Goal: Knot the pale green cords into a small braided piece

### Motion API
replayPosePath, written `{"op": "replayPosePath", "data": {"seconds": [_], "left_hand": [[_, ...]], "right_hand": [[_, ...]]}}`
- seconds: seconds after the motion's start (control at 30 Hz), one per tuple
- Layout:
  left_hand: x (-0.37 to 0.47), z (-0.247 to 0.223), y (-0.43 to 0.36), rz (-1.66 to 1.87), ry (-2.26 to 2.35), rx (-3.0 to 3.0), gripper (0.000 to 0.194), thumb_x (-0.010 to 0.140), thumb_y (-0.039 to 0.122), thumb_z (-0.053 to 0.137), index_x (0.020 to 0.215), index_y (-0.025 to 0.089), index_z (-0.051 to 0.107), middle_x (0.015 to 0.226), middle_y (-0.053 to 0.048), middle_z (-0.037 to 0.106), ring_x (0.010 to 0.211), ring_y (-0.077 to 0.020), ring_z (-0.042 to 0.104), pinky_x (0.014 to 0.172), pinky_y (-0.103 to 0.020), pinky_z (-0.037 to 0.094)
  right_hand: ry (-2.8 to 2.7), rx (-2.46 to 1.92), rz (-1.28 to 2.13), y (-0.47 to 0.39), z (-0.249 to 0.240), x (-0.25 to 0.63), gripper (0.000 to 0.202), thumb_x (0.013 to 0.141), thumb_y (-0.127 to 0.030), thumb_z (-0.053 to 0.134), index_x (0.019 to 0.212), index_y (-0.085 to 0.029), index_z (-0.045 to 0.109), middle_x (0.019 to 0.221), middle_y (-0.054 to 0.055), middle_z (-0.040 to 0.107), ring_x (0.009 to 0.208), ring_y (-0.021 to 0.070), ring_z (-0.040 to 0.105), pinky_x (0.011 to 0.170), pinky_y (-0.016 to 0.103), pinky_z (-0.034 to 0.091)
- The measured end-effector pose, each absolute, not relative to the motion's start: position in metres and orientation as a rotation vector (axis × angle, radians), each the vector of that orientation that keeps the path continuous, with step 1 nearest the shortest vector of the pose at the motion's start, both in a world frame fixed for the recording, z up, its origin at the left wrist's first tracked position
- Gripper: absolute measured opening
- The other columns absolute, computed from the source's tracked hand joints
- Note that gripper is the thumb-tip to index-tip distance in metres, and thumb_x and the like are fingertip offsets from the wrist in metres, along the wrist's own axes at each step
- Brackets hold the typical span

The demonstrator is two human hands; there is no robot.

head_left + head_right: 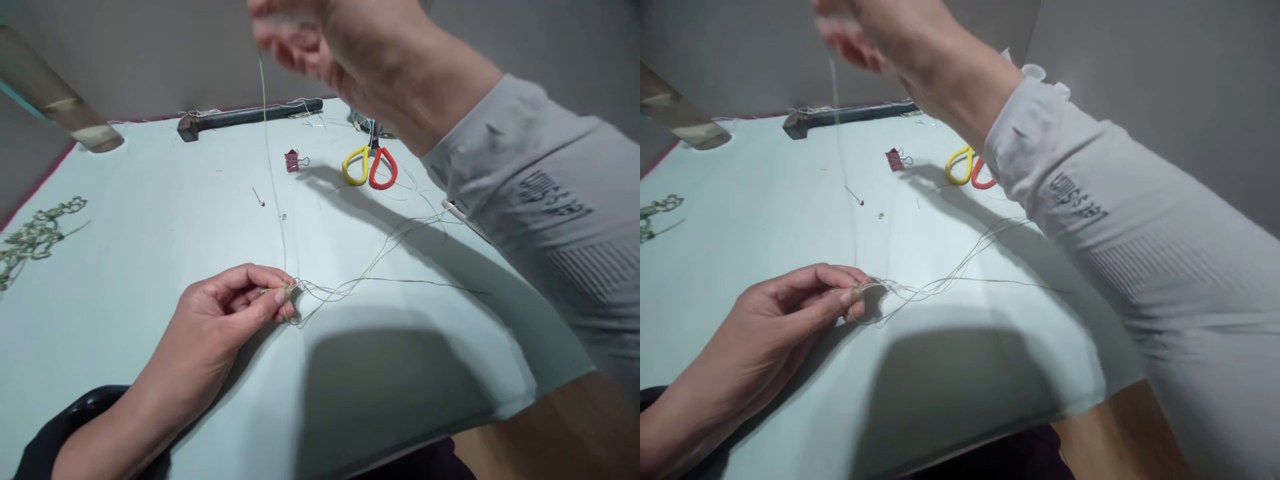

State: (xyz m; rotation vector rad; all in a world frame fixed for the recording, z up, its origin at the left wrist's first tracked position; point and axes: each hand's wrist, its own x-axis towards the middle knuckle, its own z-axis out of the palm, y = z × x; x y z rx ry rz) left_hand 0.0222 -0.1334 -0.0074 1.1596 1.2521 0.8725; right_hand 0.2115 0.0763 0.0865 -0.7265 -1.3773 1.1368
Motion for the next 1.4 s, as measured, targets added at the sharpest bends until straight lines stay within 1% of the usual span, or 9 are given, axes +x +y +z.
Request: {"op": "replayPosePath", "data": {"seconds": [0.07,0.1,0.17,0.23,0.37,0.6,0.8,1.07,1.4], "left_hand": [[0.023,-0.007,-0.132,0.860,1.230,1.087,0.014,0.087,0.022,0.078,0.074,0.025,0.077,0.081,0.002,0.073,0.075,-0.0089,0.065,0.069,-0.015,0.050],[0.024,-0.007,-0.131,0.858,1.219,1.048,0.013,0.086,0.021,0.078,0.073,0.024,0.077,0.081,0.002,0.073,0.074,-0.0084,0.065,0.069,-0.014,0.050],[0.025,-0.007,-0.130,0.857,1.195,0.982,0.013,0.086,0.022,0.078,0.074,0.022,0.076,0.079,0.002,0.072,0.073,-0.0079,0.064,0.069,-0.013,0.049],[0.025,-0.007,-0.130,0.860,1.179,0.943,0.011,0.087,0.024,0.078,0.076,0.021,0.076,0.075,0.002,0.071,0.071,-0.0080,0.064,0.068,-0.013,0.049],[0.026,-0.007,-0.130,0.846,1.174,0.910,0.010,0.085,0.028,0.080,0.078,0.021,0.077,0.074,0.001,0.071,0.071,-0.0104,0.064,0.066,-0.015,0.051],[0.024,-0.005,-0.130,0.875,1.177,0.910,0.008,0.087,0.025,0.079,0.080,0.022,0.078,0.082,0.001,0.075,0.075,-0.0090,0.066,0.070,-0.012,0.053],[0.024,-0.005,-0.131,0.868,1.163,0.875,0.007,0.085,0.026,0.082,0.081,0.021,0.079,0.076,0.001,0.073,0.073,-0.0087,0.066,0.067,-0.011,0.053],[0.025,-0.001,-0.131,0.844,1.230,0.914,0.004,0.083,0.029,0.083,0.084,0.025,0.082,0.081,0.002,0.077,0.064,-0.0079,0.066,0.064,-0.012,0.055],[0.026,0.002,-0.135,0.819,1.292,0.985,0.008,0.083,0.033,0.085,0.078,0.027,0.082,0.079,0.002,0.077,0.082,-0.0112,0.070,0.077,-0.012,0.054]], "right_hand": [[-1.719,-0.951,0.918,0.057,0.075,0.219,0.017,0.087,-0.001,0.057,0.084,-0.017,0.061,0.075,-0.010,0.059,0.063,0.0051,0.065,0.067,0.022,0.050],[-1.914,-0.985,0.601,0.043,0.067,0.223,0.020,0.083,-0.001,0.061,0.092,-0.019,0.062,0.086,-0.005,0.064,0.069,0.0089,0.066,0.063,0.022,0.051],[-2.046,-0.904,0.426,0.008,0.052,0.231,0.016,0.086,-0.008,0.064,0.099,-0.017,0.063,0.105,0.002,0.066,0.093,0.0148,0.066,0.068,0.023,0.051],[-2.084,-0.858,0.300,-0.032,0.036,0.234,0.006,0.096,-0.014,0.059,0.093,-0.018,0.062,0.091,0.000,0.066,0.084,0.0126,0.061,0.077,0.027,0.049],[-2.334,-0.726,-0.056,-0.101,0.008,0.230,0.027,0.103,-0.026,0.052,0.077,-0.021,0.059,0.066,-0.005,0.052,0.060,0.0122,0.040,0.060,0.031,0.035],[-2.481,-0.671,0.021,-0.121,-0.014,0.229,0.028,0.093,0.000,0.046,0.079,-0.016,0.064,0.066,-0.004,0.056,0.060,0.0126,0.040,0.057,0.032,0.029],[-2.503,-0.644,0.116,-0.127,-0.009,0.228,0.033,0.092,-0.001,0.042,0.068,-0.019,0.055,0.062,-0.003,0.051,0.057,0.0136,0.035,0.053,0.033,0.027],[-2.459,-0.517,0.117,-0.133,-0.015,0.228,0.030,0.096,-0.007,0.043,0.081,-0.016,0.068,0.064,0.000,0.059,0.056,0.0160,0.041,0.058,0.036,0.033],[-2.655,-0.299,0.067,-0.139,-0.016,0.234,0.018,0.085,-0.004,0.053,0.084,-0.017,0.064,0.067,-0.001,0.059,0.059,0.0160,0.042,0.060,0.035,0.036]]}}
